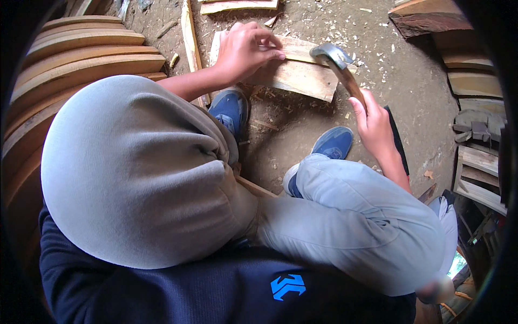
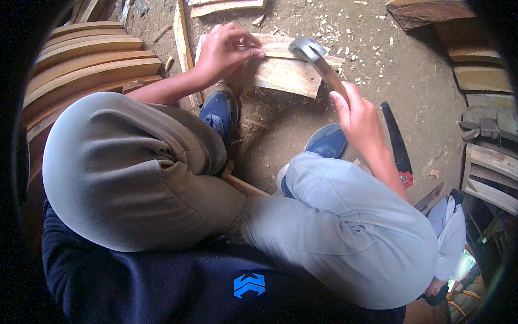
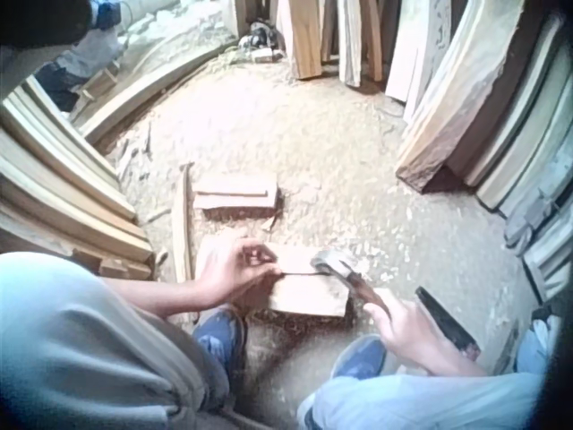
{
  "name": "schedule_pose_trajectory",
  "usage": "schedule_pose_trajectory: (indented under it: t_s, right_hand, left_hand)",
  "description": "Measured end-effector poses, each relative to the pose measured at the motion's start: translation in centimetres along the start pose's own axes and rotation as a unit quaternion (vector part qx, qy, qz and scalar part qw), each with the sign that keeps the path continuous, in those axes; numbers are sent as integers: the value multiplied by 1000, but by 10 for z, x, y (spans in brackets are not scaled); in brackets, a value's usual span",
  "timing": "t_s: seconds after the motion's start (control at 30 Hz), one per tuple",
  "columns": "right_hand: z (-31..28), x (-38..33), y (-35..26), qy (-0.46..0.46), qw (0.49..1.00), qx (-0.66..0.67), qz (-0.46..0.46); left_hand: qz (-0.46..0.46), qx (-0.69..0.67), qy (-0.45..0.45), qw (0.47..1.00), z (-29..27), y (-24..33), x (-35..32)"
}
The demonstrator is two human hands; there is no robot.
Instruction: The person sits on the floor and uses a hammer to drive nails into small wooden pieces. They repeatedly pick up wood, position it, hammer nails, and inspect the pieces.
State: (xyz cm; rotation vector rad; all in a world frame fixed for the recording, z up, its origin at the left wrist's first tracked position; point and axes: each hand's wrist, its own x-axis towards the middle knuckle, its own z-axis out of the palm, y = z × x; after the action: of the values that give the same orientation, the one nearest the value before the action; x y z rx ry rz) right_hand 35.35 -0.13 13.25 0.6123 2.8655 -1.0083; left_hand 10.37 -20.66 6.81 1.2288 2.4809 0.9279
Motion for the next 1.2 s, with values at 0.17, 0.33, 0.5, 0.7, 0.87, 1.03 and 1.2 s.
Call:
schedule_pose_trajectory:
  t_s: [0.17,0.33,0.5,0.7,0.87,1.03,1.2]
  right_hand:
    - [-13,11,-13,32,999,38,-2]
    - [-13,15,-18,-23,999,23,38]
    - [-13,10,-20,-33,998,23,49]
    - [-9,3,-14,-4,999,17,35]
    - [-9,2,-11,14,999,13,28]
    - [-3,-1,-11,16,999,29,4]
    - [-9,2,-14,7,1000,-3,16]
  left_hand:
    - [-21,-25,-28,999,-5,-2,7]
    - [-20,-26,-59,998,-5,0,9]
    - [1,-19,-48,999,-11,5,2]
    - [64,-61,-27,996,4,-2,-4]
    - [76,-78,-20,994,1,-3,-5]
    - [88,-77,-3,993,4,-4,-4]
    - [85,-52,-10,995,6,-2,-4]
